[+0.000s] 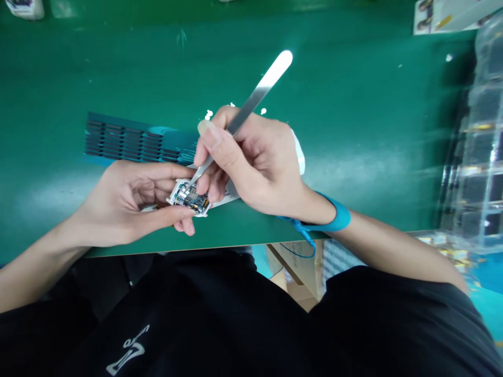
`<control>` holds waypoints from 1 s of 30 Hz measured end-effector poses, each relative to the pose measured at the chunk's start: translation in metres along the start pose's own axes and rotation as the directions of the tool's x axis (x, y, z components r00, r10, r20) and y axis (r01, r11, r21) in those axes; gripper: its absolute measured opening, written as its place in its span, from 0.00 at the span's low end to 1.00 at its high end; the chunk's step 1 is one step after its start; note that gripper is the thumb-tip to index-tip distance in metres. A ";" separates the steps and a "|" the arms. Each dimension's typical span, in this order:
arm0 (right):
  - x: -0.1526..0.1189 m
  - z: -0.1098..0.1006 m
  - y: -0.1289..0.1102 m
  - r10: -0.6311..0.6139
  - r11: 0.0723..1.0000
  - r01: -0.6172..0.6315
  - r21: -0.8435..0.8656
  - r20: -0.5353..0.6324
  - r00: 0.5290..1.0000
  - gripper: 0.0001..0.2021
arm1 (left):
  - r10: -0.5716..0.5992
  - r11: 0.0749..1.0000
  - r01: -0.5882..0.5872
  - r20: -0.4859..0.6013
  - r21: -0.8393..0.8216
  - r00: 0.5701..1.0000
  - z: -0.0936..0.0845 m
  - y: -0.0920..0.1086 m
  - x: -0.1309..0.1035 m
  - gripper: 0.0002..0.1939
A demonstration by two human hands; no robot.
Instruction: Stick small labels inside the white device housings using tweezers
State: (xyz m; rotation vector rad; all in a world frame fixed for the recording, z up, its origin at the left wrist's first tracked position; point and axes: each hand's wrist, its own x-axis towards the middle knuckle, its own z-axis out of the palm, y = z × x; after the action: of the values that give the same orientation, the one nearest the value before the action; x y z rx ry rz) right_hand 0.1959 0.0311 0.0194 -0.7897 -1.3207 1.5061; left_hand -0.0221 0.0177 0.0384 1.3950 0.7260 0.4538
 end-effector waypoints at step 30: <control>-0.011 -0.030 -0.001 0.072 0.887 -0.017 -0.461 0.101 0.992 0.12 | -0.059 0.998 0.058 -0.064 -0.019 0.996 0.002 0.000 0.001 0.12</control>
State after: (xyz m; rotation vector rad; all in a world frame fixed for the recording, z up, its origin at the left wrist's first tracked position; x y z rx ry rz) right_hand 0.2277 0.0315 0.0131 -1.0471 -1.7948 1.3006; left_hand -0.0202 0.0172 0.0386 1.3441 0.8120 0.4599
